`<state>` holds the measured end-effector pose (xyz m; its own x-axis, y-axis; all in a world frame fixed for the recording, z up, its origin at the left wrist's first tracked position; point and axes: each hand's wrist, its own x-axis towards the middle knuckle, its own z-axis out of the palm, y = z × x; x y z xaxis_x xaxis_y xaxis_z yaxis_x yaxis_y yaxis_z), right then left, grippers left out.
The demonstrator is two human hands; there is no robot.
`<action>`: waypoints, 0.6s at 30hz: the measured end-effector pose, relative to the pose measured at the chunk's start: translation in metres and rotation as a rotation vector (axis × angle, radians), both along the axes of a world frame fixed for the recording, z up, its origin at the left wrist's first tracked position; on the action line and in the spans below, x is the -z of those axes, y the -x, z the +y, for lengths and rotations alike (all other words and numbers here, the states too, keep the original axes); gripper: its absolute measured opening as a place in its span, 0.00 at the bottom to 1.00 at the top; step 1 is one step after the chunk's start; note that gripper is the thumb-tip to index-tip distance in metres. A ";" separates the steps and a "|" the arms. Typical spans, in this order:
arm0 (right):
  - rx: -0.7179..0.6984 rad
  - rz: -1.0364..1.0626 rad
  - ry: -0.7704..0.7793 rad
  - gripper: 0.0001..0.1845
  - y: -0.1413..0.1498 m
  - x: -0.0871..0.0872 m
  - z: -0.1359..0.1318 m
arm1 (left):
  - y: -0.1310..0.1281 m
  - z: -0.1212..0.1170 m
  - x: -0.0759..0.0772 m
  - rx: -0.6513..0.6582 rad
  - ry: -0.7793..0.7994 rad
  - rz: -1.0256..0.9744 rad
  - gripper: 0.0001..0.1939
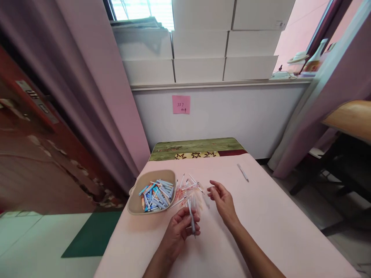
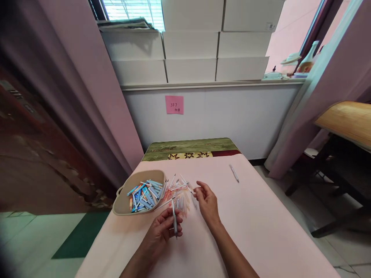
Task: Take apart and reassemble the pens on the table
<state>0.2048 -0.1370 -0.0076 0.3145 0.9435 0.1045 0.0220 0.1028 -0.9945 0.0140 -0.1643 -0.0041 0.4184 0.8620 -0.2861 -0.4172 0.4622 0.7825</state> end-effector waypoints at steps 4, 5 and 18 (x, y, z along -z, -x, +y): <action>0.134 -0.110 0.136 0.20 -0.012 0.043 -0.001 | 0.015 -0.007 0.032 -0.022 0.112 -0.143 0.13; 0.140 -0.145 0.140 0.19 -0.012 0.050 -0.002 | 0.017 -0.007 0.036 -0.029 0.119 -0.171 0.13; 0.149 -0.787 0.129 0.11 0.011 0.063 -0.008 | 0.017 0.011 0.031 -0.080 0.156 -0.323 0.11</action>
